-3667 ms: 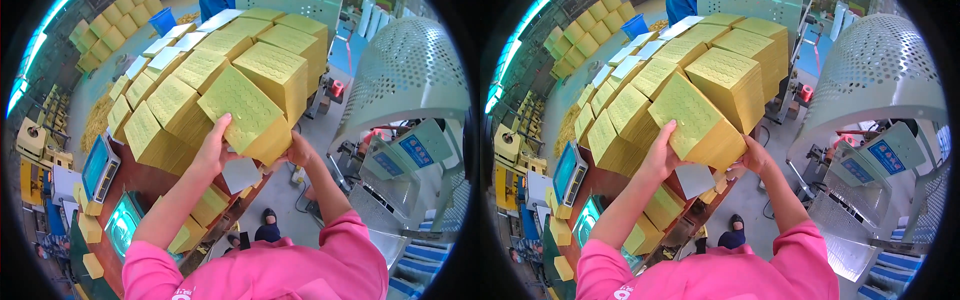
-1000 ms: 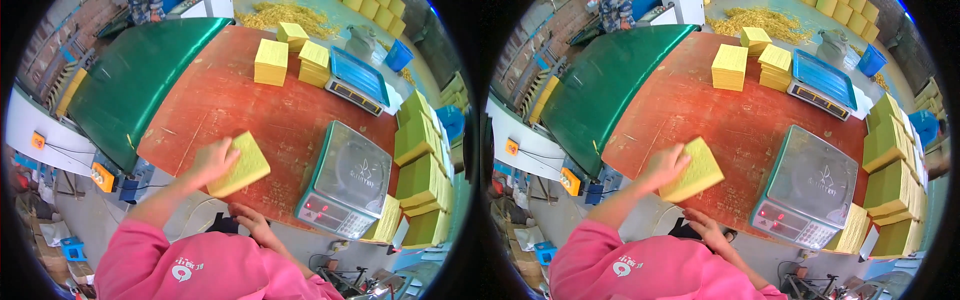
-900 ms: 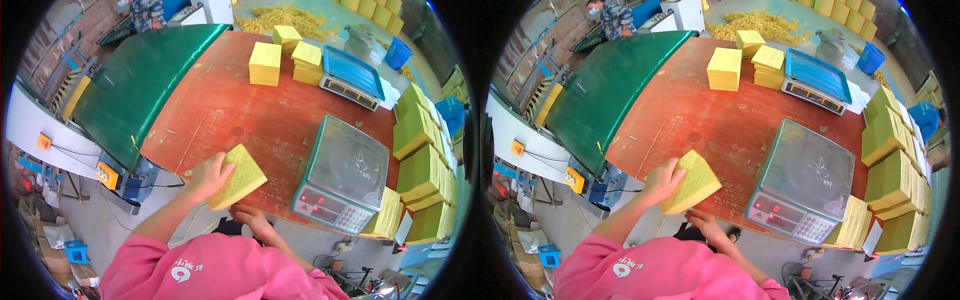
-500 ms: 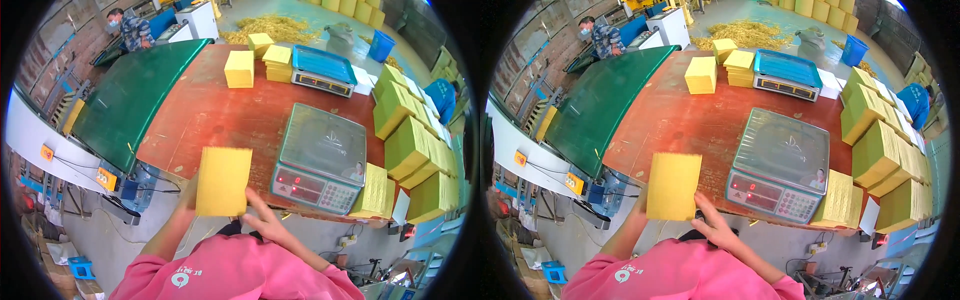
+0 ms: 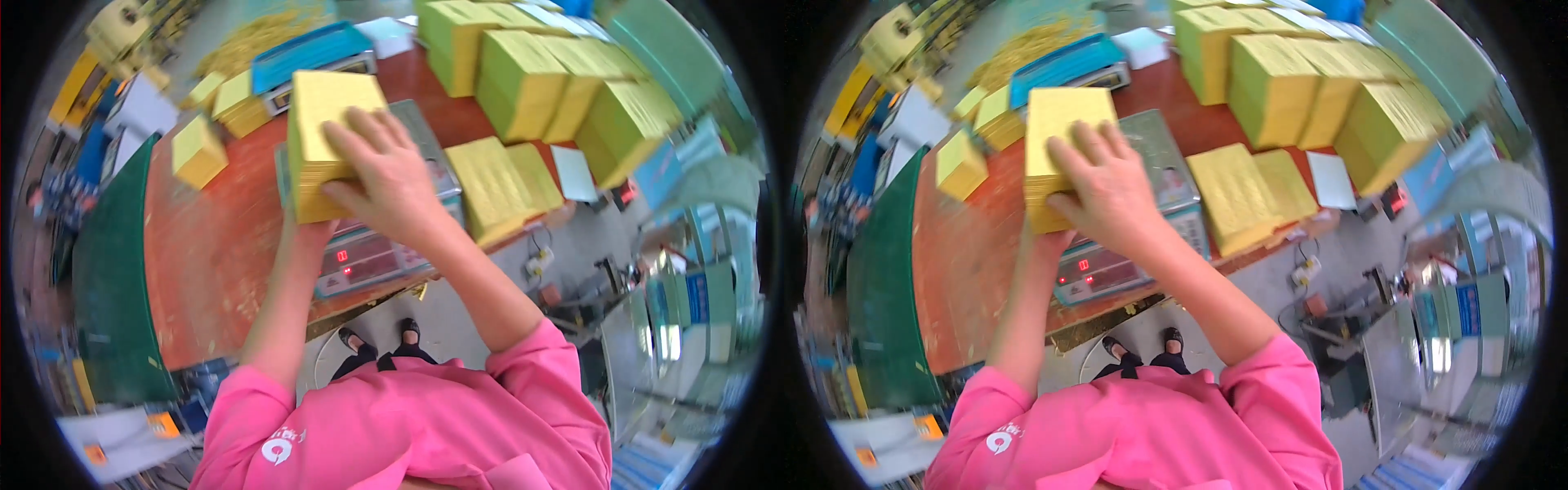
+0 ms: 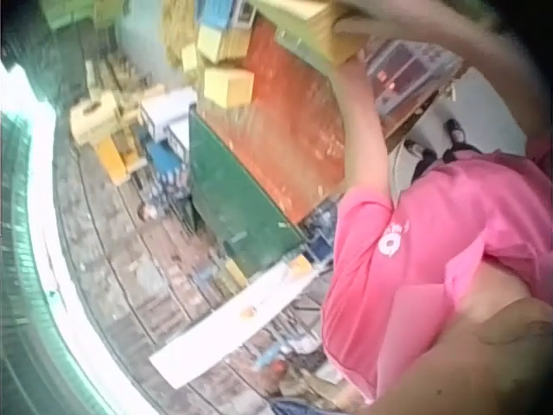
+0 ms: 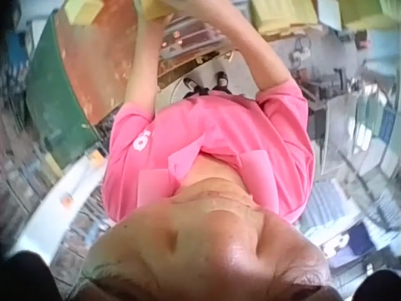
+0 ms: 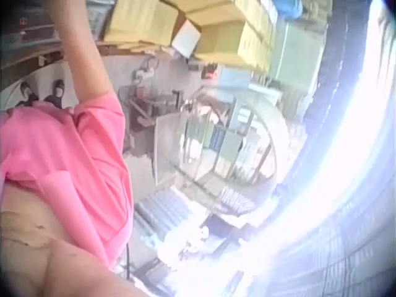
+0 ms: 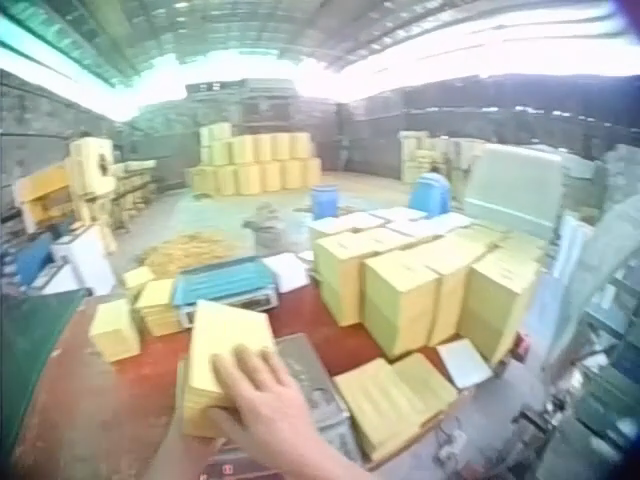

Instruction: The recorder weighs stacks of yellow paper on a digital scale and organizes them on a table and conveyor belt.

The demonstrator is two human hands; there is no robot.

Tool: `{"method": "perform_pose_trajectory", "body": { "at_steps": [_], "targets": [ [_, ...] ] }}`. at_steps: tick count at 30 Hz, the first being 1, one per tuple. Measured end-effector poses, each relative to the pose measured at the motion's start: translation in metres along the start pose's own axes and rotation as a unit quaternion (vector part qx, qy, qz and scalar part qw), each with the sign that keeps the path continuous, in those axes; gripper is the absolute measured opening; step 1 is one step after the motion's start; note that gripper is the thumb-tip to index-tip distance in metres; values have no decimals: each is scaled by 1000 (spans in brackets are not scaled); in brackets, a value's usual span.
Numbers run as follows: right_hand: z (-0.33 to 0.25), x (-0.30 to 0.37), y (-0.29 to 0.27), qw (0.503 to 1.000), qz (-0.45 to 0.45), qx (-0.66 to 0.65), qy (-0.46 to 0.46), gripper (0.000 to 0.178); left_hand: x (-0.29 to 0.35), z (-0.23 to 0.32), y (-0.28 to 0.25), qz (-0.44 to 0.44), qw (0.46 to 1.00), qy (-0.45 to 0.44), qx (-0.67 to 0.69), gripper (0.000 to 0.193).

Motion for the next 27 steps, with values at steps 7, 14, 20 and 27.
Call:
{"method": "perform_pose_trajectory", "body": {
  "at_steps": [7, 14, 20, 27],
  "targets": [
    [14, 12, 28, 995, -90, 27, -21, 58, 64, 6, -56, 66, 961, -114, 244, 50],
    [-36, 15, 19, 970, -147, 193, 17, 65, 127, 118, -143, 168, 959, -68, -217, 40],
    [-125, 11, 79, 994, -87, -62, -1, 46, 57, 296, -325, 370, 888, 200, -185, 47],
    [-179, 66, 219, 934, -272, -185, 143, 32, -76, 388, -339, 314, 915, 156, -200, 92]
  ]
}}
Point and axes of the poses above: each hand's wrist, its own x-axis away from the middle knuckle, its own y-axis out of the palm, z = x × y, the point moved 4 cm from there along -x, towards the middle knuckle, and after that the axes turned 6 degrees about z, right-handed, at the moved point
